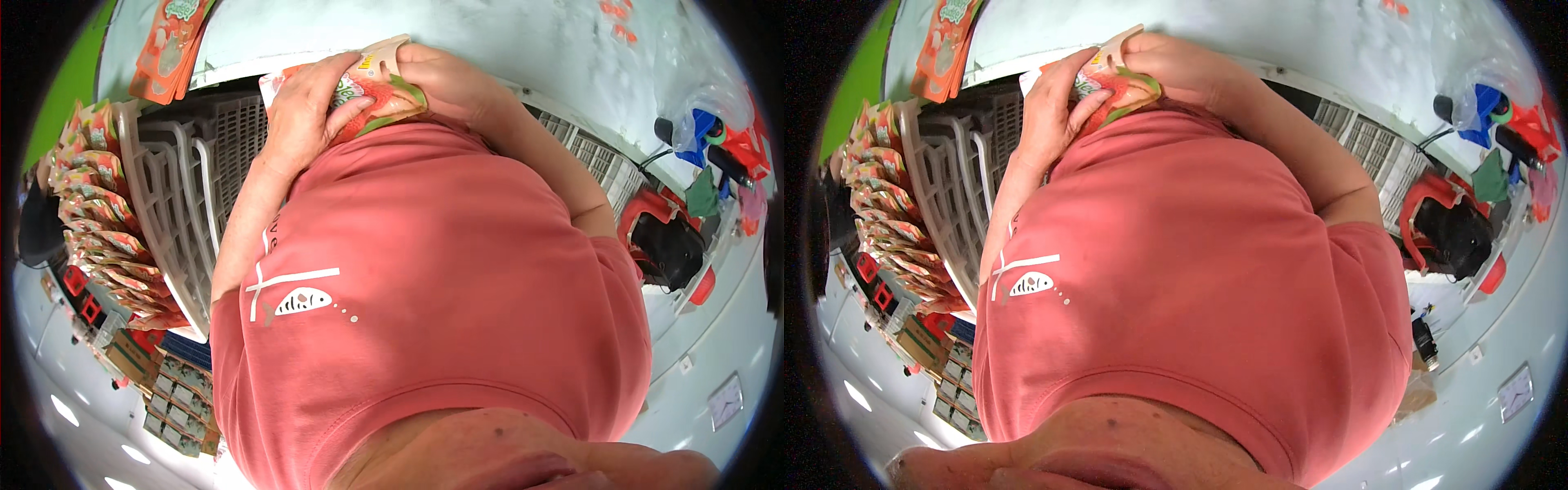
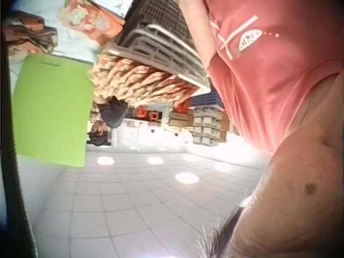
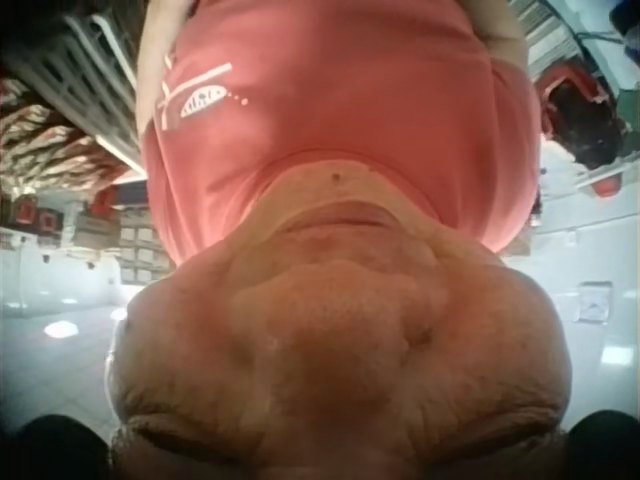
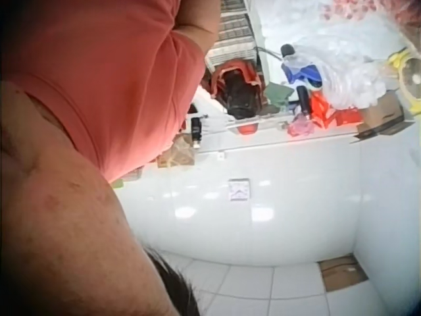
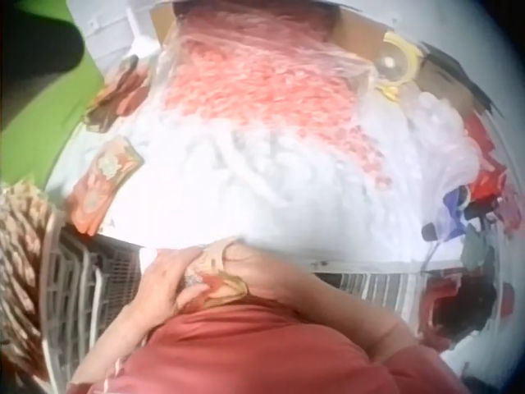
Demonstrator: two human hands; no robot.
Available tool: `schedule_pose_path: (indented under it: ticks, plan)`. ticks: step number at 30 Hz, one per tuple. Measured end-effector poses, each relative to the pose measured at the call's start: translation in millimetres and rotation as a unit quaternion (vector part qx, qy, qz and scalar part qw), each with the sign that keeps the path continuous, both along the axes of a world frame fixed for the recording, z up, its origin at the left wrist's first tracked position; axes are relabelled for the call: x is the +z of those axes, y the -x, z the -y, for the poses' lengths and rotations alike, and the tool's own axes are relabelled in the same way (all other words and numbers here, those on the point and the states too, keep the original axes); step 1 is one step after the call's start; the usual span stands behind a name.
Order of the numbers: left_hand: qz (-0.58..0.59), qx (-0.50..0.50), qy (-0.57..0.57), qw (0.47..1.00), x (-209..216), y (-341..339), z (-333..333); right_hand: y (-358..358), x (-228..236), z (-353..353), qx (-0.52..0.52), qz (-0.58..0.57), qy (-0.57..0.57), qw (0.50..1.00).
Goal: Manually filling plastic bags with individual gummy candies from a pile on a table.
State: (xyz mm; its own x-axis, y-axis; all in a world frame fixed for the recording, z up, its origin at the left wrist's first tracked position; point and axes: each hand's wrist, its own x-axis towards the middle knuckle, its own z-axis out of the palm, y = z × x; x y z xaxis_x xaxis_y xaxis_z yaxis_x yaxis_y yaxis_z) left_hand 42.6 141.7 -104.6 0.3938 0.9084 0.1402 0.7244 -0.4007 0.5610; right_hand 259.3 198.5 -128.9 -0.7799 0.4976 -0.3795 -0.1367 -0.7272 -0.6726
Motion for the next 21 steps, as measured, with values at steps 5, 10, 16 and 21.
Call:
schedule_pose_path:
  ticks: [5,10,16,21]
  plan:
    - [0.030,0.001,-0.019,0.999,3,-2,-5,-6,-3,-7,0.020,-0.005,-0.185,0.983]
    - [0.053,0.017,0.002,0.998,-5,1,0,0,3,-17,0.088,-0.007,-0.269,0.959]
    - [0.069,0.090,-0.040,0.993,-10,15,3,-82,6,-31,-0.241,0.213,-0.534,0.782]
    - [0.099,0.142,-0.032,0.984,-4,21,3,-219,-6,-112,-0.389,0.567,-0.682,0.250]
